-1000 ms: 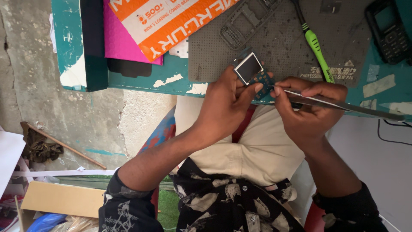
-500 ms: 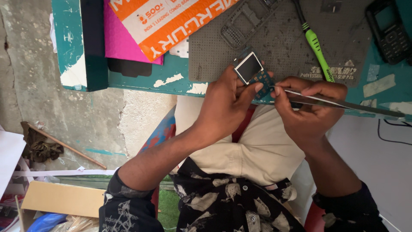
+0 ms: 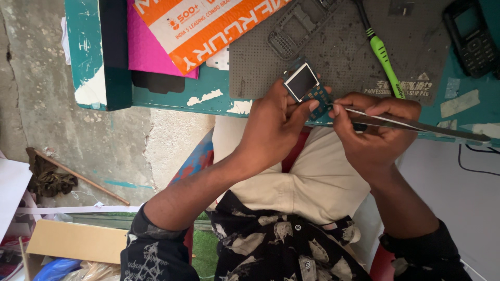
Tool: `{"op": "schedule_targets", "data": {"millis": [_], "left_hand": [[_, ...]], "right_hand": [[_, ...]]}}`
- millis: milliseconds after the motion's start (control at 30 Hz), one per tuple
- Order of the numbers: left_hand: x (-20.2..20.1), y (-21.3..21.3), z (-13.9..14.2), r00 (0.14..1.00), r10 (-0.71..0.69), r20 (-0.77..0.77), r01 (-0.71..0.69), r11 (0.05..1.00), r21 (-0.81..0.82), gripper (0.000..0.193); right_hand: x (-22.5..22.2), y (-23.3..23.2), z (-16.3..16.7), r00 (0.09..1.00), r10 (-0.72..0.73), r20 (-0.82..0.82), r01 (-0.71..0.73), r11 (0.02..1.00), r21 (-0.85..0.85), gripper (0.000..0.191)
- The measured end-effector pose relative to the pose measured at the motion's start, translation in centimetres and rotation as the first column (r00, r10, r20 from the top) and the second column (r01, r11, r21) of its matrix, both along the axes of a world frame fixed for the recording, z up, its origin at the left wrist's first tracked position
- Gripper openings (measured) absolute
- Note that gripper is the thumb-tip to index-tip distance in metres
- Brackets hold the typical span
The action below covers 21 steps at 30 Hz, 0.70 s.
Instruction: The person holds a small electronic circuit board with a display and keypad in their left hand and uses a metal tool in their right hand to scrape or clean the surface of the board. The person continues this repetitive scraping action on the same area for the duration of the clip.
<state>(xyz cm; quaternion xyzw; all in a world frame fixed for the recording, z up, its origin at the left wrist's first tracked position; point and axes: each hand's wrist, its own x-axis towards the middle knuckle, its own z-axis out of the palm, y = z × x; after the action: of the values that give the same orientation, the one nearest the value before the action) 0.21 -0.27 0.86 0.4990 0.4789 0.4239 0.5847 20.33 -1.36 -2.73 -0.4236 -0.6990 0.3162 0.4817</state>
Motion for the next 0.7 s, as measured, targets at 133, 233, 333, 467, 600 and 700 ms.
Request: {"op": "schedule_targets", "data": {"millis": [133,233,333,467,600,700], "left_hand": [[0.01,-0.03,-0.08,1.000,0.000,0.031,0.000,1.000,-0.011,0.024],[0.01,-0.03,-0.09,0.999,-0.003,0.040,0.004,1.000,-0.015,0.023],[0.03,0.05,0.05,0.999,0.002,0.054,-0.002,1.000,-0.013,0.023],[-0.03,0.08,0.41,1.000,0.000,-0.009,0.000,1.000,-0.016,0.023],[-0.01,0.10,0.35,1.000,-0.002,0.006,0.003,0.999,-0.043,0.021],[0.11,-0.05,-0.09,0.999,0.004,0.044,-0.002,0.999,-0.042,0.022]], "right_hand": [[-0.07,-0.05,-0.25,1.000,-0.024,-0.013,0.024,1.000,-0.001,0.048],[-0.06,-0.12,-0.21,1.000,-0.020,-0.009,0.020,1.000,0.001,0.049],[-0.11,-0.17,-0.05,0.999,-0.026,0.025,0.025,1.000,0.012,0.050],[-0.11,-0.10,0.21,1.000,-0.022,0.022,0.022,1.000,-0.003,0.050],[-0.23,-0.09,0.20,1.000,-0.029,0.004,0.029,1.000,0.009,0.050],[-0.18,-0.21,0.08,0.999,-0.038,0.022,0.038,0.999,0.010,0.050]]}}
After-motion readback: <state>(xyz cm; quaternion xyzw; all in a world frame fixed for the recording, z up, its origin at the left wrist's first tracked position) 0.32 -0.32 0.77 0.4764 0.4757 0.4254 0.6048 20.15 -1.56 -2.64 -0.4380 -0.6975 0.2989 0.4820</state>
